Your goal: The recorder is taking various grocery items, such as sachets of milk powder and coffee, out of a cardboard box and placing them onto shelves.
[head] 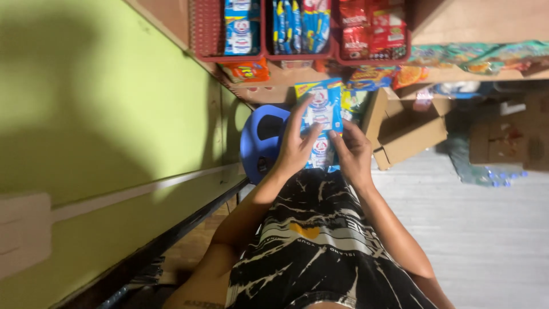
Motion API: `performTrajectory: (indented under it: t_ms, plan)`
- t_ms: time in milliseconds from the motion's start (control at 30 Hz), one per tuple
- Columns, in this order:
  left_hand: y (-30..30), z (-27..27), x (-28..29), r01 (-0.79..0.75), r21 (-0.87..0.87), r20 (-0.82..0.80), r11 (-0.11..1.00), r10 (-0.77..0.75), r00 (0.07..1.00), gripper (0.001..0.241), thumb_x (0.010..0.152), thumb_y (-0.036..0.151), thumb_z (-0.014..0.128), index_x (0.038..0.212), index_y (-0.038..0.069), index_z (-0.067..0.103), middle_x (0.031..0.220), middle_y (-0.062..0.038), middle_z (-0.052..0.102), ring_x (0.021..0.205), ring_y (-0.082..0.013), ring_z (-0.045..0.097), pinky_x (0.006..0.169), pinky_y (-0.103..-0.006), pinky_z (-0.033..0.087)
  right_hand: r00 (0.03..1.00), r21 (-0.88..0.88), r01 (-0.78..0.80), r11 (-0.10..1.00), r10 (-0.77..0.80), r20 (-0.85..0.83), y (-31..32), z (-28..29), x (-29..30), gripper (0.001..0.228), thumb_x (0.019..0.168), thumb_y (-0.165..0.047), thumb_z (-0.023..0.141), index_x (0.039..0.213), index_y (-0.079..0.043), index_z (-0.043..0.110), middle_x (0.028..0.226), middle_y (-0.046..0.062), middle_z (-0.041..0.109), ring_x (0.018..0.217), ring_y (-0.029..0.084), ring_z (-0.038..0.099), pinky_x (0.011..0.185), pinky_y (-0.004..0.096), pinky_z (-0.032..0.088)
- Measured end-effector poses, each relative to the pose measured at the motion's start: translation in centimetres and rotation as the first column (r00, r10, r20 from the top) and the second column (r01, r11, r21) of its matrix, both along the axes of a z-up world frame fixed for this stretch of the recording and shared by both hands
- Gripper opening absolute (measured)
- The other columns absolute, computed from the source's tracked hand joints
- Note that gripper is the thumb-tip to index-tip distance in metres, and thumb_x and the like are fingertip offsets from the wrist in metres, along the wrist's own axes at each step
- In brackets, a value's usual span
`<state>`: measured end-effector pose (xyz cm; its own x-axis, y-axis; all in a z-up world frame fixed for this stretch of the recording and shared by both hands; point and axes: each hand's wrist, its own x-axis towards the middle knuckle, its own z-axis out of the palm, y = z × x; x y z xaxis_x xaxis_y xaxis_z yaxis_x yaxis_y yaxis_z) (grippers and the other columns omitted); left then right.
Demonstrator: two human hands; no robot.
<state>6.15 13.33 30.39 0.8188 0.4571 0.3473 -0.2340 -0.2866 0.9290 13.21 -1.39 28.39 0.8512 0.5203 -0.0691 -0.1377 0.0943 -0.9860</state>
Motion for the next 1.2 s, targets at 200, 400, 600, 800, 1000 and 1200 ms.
performTrajectory:
  t_ms: [200, 400, 600, 800, 1000, 1200]
  plan:
    - [4.6, -0.3, 1.5, -0.109, 0.04, 0.053, 0.993, 0.107, 0.993, 0.053, 0.107, 0.007, 0.063, 0.156, 0.006, 0.042, 0.162, -0.015, 0.047, 0.155, -0.0286, 0.042, 0.132, -0.0409, 0.032, 0.994, -0.061, -0.084, 0.995, 0.088, 0.058, -0.2, 0.8, 0.1, 0.049, 0.103, -0.008, 0.064, 0.149, -0.002, 0.047, 0.107, 0.004, 0.069, 0.095, 0.009, 0.064, 0.086, 0.023, 0.054]
    - [17.4, 0.0, 6.0, -0.224, 0.174, 0.092, 0.959, 0.21, 0.973, 0.055, 0.109, 0.016, 0.065, 0.158, 0.007, 0.042, 0.162, -0.013, 0.047, 0.152, -0.0258, 0.045, 0.13, -0.0386, 0.034, 0.995, -0.02, -0.098, 0.995, 0.098, 0.016, -1.2, -1.1, 0.4, 0.045, 0.105, -0.011, 0.064, 0.147, -0.003, 0.05, 0.105, 0.005, 0.066, 0.092, 0.01, 0.062, 0.082, 0.025, 0.052]
    - [30.3, -3.9, 12.3, -0.231, 0.082, -0.098, 0.97, 0.238, 0.966, 0.038, 0.11, 0.021, 0.073, 0.138, -0.001, 0.061, 0.128, -0.017, 0.074, 0.12, -0.0185, 0.068, 0.108, -0.03, 0.053, 0.992, -0.106, -0.128, 0.986, 0.129, 0.0, -1.0, -0.4, -0.1, 0.042, 0.103, -0.012, 0.064, 0.142, -0.004, 0.052, 0.105, 0.005, 0.07, 0.1, 0.012, 0.068, 0.081, 0.025, 0.054]
    - [34.8, -11.0, 16.5, -0.05, 0.458, -0.131, 0.887, 0.123, 0.984, 0.06, 0.102, 0.022, 0.071, 0.154, 0.01, 0.042, 0.151, -0.02, 0.058, 0.142, -0.0312, 0.054, 0.116, -0.0382, 0.044, 0.989, -0.115, -0.145, 0.983, 0.144, -0.012, -1.3, -0.3, 0.0, 0.043, 0.101, -0.014, 0.064, 0.142, -0.005, 0.053, 0.104, 0.005, 0.071, 0.101, 0.012, 0.068, 0.08, 0.025, 0.057]
    - [33.7, -11.8, 15.9, -0.091, 0.555, -0.311, 0.827, 0.307, 0.899, 0.072, 0.105, 0.04, 0.073, 0.161, 0.019, 0.034, 0.169, -0.022, 0.025, 0.157, -0.0406, 0.025, 0.128, -0.0457, 0.026, 0.991, -0.161, -0.131, 0.978, 0.131, -0.015, -1.8, -0.7, 0.1, 0.043, 0.102, -0.014, 0.064, 0.143, -0.004, 0.053, 0.103, 0.007, 0.07, 0.096, 0.012, 0.066, 0.077, 0.025, 0.053]
    - [34.1, -12.4, 16.8, 0.013, 0.519, -0.44, 0.855, 0.254, 0.861, 0.08, 0.106, 0.044, 0.068, 0.165, 0.019, 0.02, 0.169, -0.03, 0.011, 0.157, -0.0434, 0.012, 0.127, -0.0444, 0.022, 0.982, -0.154, -0.191, 0.969, 0.19, -0.024, -1.3, -0.5, 0.2, 0.043, 0.101, -0.012, 0.063, 0.142, -0.004, 0.052, 0.106, 0.005, 0.07, 0.099, 0.011, 0.066, 0.08, 0.025, 0.054]
